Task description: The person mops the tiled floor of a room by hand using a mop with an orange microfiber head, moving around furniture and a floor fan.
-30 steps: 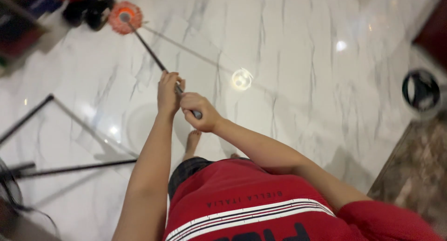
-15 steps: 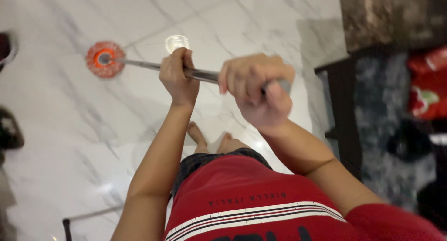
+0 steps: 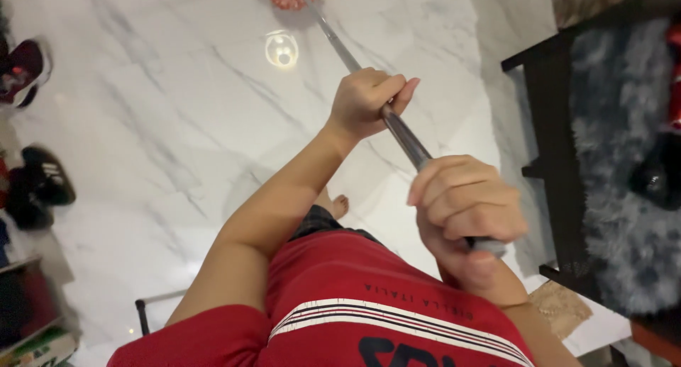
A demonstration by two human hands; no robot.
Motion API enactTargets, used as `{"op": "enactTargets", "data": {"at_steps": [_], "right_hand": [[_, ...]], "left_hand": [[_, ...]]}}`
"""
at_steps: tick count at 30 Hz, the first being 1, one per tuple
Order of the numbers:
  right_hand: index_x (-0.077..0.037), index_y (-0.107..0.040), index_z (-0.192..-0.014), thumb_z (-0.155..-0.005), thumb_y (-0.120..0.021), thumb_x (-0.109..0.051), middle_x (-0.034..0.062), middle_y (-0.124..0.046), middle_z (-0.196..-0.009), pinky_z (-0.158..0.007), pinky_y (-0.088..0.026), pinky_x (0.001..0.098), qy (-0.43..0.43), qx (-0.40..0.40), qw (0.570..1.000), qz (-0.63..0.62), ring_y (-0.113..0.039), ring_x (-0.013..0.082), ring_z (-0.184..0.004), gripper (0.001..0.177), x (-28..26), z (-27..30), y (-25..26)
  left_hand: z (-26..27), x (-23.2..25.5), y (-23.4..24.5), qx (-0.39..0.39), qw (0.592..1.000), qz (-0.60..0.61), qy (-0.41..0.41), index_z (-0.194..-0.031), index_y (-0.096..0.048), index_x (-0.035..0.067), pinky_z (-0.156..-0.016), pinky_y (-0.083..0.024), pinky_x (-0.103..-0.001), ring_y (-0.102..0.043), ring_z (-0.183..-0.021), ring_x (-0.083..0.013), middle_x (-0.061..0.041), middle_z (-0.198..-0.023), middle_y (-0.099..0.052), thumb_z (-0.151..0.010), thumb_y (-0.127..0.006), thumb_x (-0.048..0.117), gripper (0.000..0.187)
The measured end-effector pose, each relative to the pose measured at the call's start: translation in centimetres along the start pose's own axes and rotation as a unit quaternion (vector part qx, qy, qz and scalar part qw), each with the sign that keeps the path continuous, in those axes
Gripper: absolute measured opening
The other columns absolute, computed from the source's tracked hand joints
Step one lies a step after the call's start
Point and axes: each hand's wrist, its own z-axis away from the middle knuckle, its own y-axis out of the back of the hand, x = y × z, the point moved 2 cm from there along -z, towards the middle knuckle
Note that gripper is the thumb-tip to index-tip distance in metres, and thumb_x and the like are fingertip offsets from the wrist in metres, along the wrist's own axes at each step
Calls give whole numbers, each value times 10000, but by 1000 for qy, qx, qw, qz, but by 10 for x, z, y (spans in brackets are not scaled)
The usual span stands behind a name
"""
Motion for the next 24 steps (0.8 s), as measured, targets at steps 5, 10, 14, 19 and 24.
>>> {"op": "enactTargets", "data": {"at_steps": [5,10,14,19,24], "right_hand": [[-106,-400,-603,-1008,-514,-437,7,-409,-451,-459,-512,330,-22,-6,999,-34,-413,140,-382,535,-3,-4,-13],[-96,-415,-596,-1028,-496,-467,16,-417,-457,-473,-524,354,-26,-57,991,-116,-430,165,-387,575,18,-26,-55],[-79,-426,-572,-1057,-466,-493,44,-417,-491,-530,-547,393,-52,-100,980,-163,-461,216,-426,639,77,-33,-118],[-43,-450,-655,-1026,-396,-498,77,-471,-626,-789,-568,367,-70,-237,959,-141,-555,263,-646,590,180,-37,-217],[45,-505,-814,-1077,-469,-274,151,-541,-813,-1128,-427,477,-183,-295,931,-113,-536,301,-831,415,268,-32,-292]], "left_hand": [[5,6,47,36,998,-50,1,-588,-458,108,-459,-358,-384,-464,-448,-263,-60,-499,-453,-918,-761,145,450],[18,-20,107,87,988,-119,42,-590,-470,95,-475,-355,-394,-466,-452,-276,-76,-511,-471,-931,-726,82,427],[44,-81,162,100,977,-162,101,-640,-504,58,-524,-388,-433,-506,-523,-320,-119,-574,-508,-952,-720,75,380],[100,-193,230,88,934,-252,239,-681,-539,37,-648,-460,-478,-575,-684,-355,-149,-682,-579,-973,-721,114,352],[130,-321,296,122,921,-310,200,-789,-651,56,-831,-523,-474,-612,-1026,-427,-164,-921,-657,-992,-721,172,244]]}}
